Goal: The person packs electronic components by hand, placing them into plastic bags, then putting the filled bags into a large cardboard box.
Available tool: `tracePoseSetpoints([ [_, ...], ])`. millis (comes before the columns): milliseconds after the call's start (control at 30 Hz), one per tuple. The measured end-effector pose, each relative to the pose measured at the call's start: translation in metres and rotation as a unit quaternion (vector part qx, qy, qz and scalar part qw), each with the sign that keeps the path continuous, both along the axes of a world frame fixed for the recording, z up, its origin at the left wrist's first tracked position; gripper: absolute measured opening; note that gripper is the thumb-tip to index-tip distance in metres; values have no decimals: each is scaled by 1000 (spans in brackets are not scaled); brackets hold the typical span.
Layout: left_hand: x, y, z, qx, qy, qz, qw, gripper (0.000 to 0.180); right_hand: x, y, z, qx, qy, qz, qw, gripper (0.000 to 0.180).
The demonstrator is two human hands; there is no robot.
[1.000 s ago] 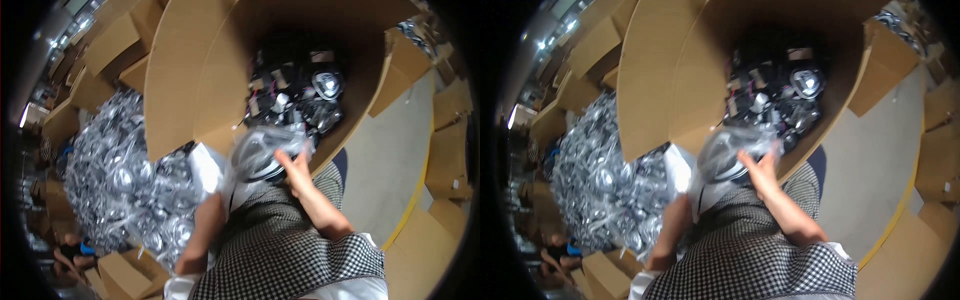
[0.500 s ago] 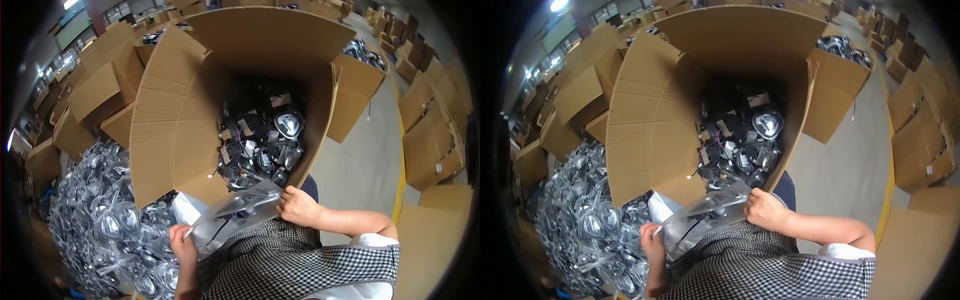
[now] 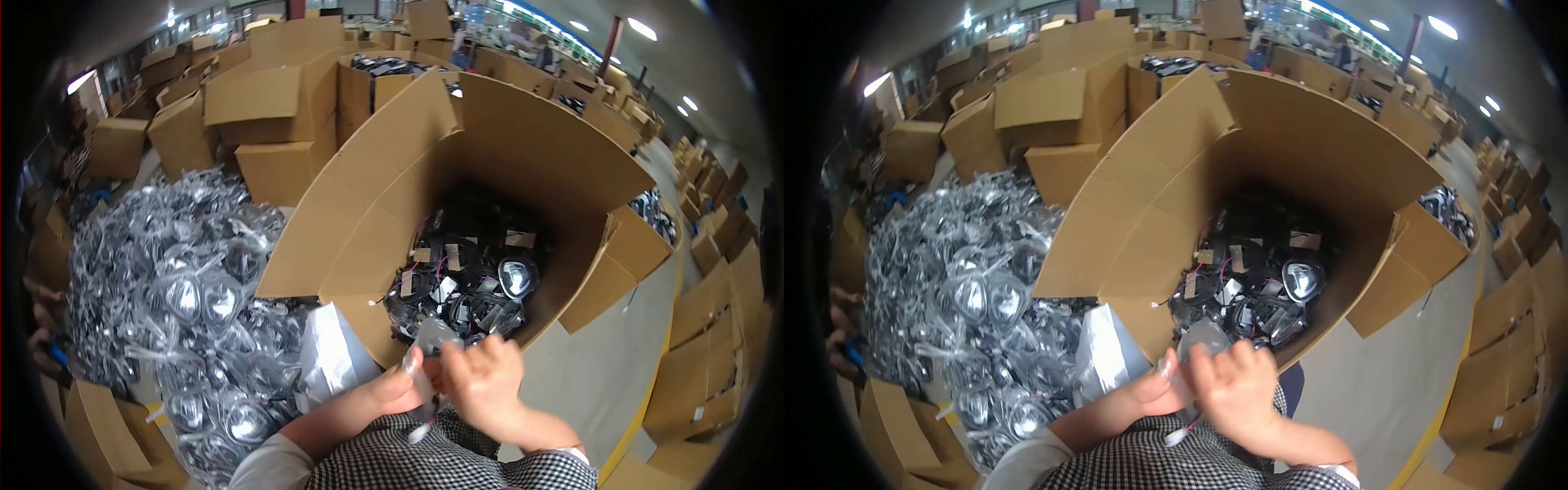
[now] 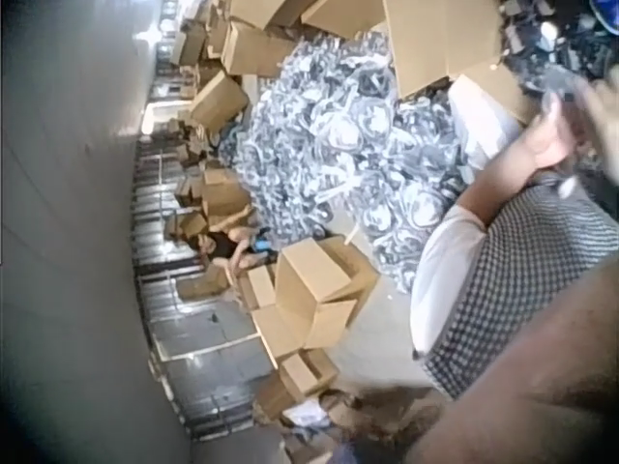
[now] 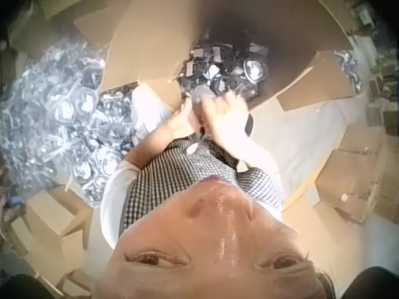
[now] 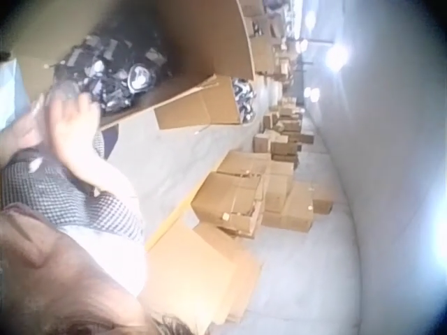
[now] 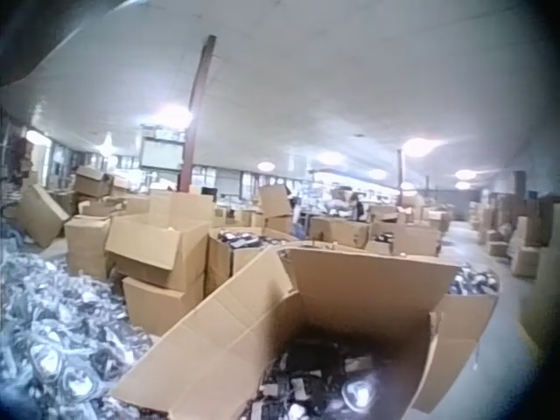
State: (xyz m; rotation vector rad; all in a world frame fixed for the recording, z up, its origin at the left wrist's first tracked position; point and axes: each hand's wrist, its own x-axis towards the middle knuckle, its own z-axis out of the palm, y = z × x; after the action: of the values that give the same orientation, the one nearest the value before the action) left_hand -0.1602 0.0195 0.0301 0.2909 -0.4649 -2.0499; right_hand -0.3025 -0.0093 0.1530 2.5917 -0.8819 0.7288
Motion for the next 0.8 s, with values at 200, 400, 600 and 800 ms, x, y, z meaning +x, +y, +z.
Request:
tracePoseSetpoints([
  [200, 8, -4, -34, -64, 301, 83, 948, 36, -14, -1, -47, 429, -115, 132, 886, 49],
  [400, 40, 50, 21, -289, -671, 245, 637, 22, -29, 2, -61, 677, -258, 226, 651, 40],
  [600, 166, 110, 31, -164, -845, 410, 301, 25, -27, -50, -92, 716, -330, 87, 609, 13],
  [800, 188, 189, 110, -142, -595, 577, 542, 30, 103, -25, -180, 568, -218, 168, 776, 13],
])
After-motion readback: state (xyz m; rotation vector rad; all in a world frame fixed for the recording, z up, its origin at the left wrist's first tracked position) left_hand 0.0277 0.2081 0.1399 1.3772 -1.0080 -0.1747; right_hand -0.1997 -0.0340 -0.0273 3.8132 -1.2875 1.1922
